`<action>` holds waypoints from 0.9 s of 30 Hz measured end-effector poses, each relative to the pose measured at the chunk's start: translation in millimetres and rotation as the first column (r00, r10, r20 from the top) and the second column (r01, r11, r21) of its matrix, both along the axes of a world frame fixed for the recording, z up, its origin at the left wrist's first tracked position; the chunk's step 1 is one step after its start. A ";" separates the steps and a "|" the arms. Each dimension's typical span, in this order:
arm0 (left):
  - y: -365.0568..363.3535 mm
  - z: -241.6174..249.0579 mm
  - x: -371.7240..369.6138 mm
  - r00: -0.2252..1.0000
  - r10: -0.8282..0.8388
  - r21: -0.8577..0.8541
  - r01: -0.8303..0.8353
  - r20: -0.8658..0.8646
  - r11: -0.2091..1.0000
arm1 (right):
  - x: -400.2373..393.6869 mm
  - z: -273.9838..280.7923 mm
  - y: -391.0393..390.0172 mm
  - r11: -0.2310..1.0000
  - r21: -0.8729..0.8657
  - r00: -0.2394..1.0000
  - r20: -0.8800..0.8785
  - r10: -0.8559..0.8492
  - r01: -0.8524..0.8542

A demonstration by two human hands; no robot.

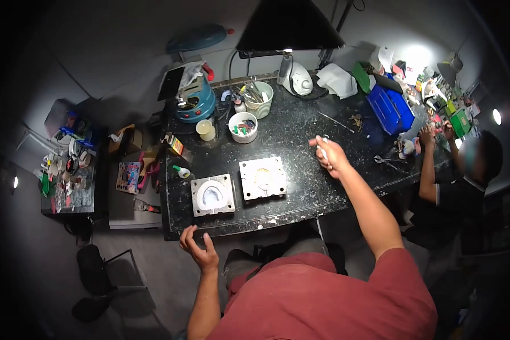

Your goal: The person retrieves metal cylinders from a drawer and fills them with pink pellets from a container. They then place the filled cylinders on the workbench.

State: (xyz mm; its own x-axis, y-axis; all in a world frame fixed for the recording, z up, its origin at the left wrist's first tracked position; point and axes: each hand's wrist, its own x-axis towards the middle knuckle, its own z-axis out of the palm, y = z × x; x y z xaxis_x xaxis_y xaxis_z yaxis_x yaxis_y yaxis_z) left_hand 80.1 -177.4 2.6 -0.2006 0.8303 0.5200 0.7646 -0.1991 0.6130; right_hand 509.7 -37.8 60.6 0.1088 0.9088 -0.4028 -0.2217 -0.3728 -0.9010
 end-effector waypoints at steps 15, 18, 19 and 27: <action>-201.8 -196.5 -162.7 0.882 0.426 -0.802 -0.398 -0.201 0.446 | -22.5 1.8 -37.5 0.987 -0.045 0.982 -0.105 -0.158 0.154; -182.1 -198.2 -177.9 0.841 0.525 -0.884 -0.338 -0.129 0.324 | -23.2 -3.2 -30.1 0.963 0.028 0.927 -0.279 -0.251 0.270; -178.8 -197.3 -181.7 0.803 0.594 -0.920 -0.270 -0.052 0.285 | -26.0 -2.3 -29.1 0.963 0.020 0.927 -0.279 -0.251 0.267; -104.1 -143.3 -121.5 0.604 0.757 -0.939 -0.039 0.250 0.341 | 6.1 -9.1 -1.1 0.990 -0.071 0.881 -0.453 -0.139 0.120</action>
